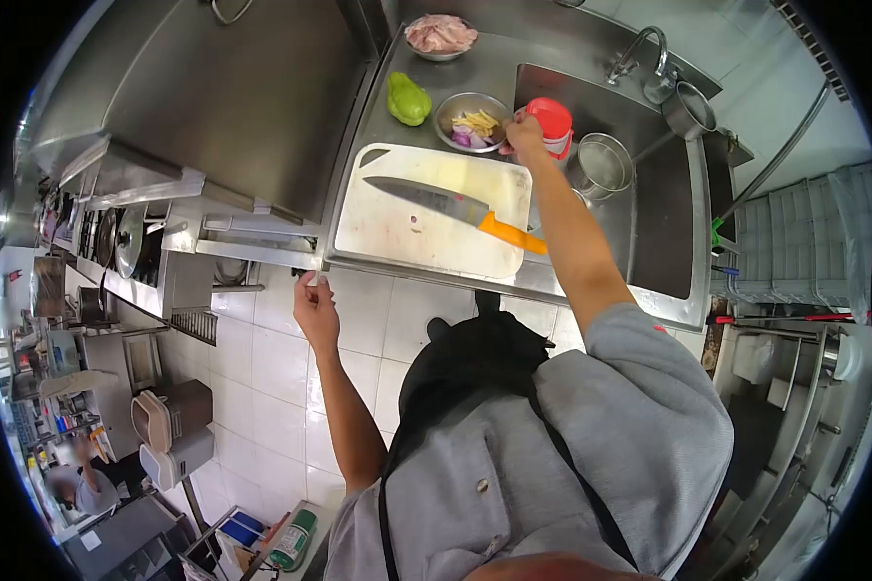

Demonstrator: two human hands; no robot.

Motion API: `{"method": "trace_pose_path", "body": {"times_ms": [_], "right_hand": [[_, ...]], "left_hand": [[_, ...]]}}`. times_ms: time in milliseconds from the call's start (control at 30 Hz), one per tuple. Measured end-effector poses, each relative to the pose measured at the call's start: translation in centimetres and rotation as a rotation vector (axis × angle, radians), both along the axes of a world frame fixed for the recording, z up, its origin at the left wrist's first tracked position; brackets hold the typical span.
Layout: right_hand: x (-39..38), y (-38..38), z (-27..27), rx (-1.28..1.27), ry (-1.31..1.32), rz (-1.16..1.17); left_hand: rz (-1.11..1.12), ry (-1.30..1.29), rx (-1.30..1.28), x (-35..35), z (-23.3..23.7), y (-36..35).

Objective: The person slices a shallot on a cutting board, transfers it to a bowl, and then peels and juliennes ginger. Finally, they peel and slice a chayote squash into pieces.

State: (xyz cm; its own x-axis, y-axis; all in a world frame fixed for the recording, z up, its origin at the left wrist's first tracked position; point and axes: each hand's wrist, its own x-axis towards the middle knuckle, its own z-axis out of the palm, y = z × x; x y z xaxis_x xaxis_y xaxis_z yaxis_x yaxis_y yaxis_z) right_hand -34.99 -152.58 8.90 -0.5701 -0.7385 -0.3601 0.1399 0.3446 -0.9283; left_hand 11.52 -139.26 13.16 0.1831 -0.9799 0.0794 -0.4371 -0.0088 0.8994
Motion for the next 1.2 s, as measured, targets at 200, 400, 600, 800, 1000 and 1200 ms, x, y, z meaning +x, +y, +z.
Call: {"method": "trace_pose_path", "body": {"times_ms": [200, 400, 600, 800, 1000, 1200], "right_hand": [[-5.8, -5.2, -1.3, -0.183, -0.166, -0.228], [-5.4, -4.6, 3.1, -0.107, -0.062, 0.021], [4.9, 14.2, 4.5, -0.038, 0.841, 0.845], [6.4, 18.2, 3.1, -0.076, 1.053, 0.989], [2.3, 21.9, 7.6, 0.039, 0.71, 0.95], [0.2, 27.1, 9.5, 0.307, 0.192, 0.644]], "left_hand": [[-0.036, 0.007, 0.091, -2.9, 0.5, -2.0], [-0.16, -0.323, -0.086, -9.4, 2.0, -9.7], [-0.31, -0.508, -0.326, -19.5, 2.0, -23.2], [-0.319, -0.983, 0.094, -28.9, 1.3, -27.5], [-0.253, -0.686, 0.288, -27.6, -0.1, -31.5], [-0.672, -0.392, 0.155, -18.7, 5.7, -20.8]]}}
